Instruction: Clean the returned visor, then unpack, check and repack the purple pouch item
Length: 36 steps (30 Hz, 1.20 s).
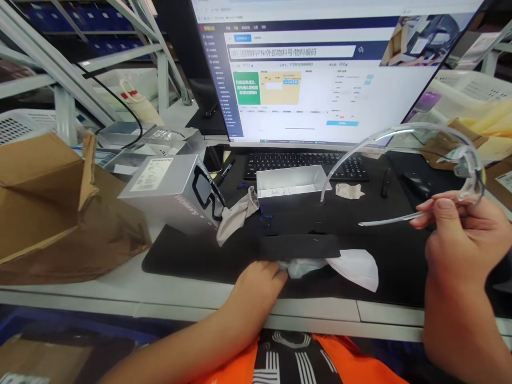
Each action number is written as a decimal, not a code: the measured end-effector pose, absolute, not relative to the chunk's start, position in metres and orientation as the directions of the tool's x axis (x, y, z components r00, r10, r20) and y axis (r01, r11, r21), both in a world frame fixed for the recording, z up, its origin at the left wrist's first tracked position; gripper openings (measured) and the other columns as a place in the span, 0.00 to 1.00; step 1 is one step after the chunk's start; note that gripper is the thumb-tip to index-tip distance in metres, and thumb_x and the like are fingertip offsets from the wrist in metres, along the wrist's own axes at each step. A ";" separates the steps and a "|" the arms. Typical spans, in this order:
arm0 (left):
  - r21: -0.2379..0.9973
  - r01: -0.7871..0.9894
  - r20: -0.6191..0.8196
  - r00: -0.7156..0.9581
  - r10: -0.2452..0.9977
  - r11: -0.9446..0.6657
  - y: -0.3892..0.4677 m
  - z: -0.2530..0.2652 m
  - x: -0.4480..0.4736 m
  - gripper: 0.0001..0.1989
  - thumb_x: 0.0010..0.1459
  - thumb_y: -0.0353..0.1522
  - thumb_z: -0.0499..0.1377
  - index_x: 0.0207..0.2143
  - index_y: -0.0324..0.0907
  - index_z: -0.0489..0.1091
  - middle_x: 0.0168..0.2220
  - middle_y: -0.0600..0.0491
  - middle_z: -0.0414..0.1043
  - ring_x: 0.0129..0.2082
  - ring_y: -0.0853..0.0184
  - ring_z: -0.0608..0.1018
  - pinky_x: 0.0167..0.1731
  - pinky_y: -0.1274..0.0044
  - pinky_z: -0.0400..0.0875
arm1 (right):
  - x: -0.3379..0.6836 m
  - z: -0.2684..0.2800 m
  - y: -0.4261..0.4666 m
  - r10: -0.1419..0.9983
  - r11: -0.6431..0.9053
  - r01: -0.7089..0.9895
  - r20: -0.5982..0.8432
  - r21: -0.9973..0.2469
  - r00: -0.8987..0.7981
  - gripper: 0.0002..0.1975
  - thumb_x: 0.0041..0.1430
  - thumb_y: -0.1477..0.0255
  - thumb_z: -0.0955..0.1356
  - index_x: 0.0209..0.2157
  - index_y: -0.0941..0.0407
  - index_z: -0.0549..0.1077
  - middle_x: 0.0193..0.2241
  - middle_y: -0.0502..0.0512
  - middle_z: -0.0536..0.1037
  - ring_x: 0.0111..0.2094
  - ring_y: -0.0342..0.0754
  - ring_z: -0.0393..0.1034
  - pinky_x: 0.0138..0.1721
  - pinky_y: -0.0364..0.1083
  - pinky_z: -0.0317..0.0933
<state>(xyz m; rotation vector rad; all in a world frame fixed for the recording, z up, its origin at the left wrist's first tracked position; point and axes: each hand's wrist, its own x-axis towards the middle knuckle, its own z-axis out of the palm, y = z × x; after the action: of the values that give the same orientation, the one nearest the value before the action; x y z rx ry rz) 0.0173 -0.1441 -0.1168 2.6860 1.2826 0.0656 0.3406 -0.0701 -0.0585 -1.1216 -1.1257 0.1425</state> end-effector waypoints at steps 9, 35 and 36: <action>0.185 0.763 -0.224 0.647 0.729 -0.620 -0.131 -0.101 0.028 0.14 0.65 0.26 0.54 0.50 0.36 0.72 0.55 0.45 0.75 0.50 0.55 0.77 0.50 0.64 0.71 | 0.340 -0.060 -0.072 0.632 0.443 0.402 0.597 -0.801 0.494 0.08 0.57 0.70 0.74 0.34 0.60 0.76 0.24 0.51 0.76 0.18 0.41 0.69 0.20 0.39 0.63; 0.663 0.553 0.375 0.338 0.863 -0.505 -0.122 -0.085 -0.011 0.17 0.67 0.29 0.56 0.56 0.48 0.71 0.54 0.50 0.73 0.55 0.65 0.75 0.56 0.72 0.70 | 0.337 -0.057 -0.079 0.691 0.344 0.409 0.522 -0.846 0.500 0.08 0.59 0.66 0.73 0.35 0.57 0.76 0.27 0.50 0.76 0.22 0.41 0.68 0.26 0.41 0.63; 0.680 0.540 0.401 0.293 0.868 -0.496 -0.119 -0.086 -0.009 0.15 0.65 0.28 0.57 0.53 0.47 0.73 0.52 0.50 0.75 0.52 0.65 0.76 0.55 0.73 0.72 | 0.338 -0.057 -0.079 0.689 0.346 0.409 0.524 -0.845 0.500 0.08 0.60 0.66 0.73 0.35 0.56 0.76 0.27 0.50 0.76 0.22 0.42 0.68 0.26 0.41 0.63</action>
<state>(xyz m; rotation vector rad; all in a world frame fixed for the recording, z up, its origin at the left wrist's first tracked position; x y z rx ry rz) -0.0090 -0.1189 -0.0863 2.1502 1.2601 1.0651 0.3376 -0.0793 -0.0566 -1.2718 -1.1054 0.2406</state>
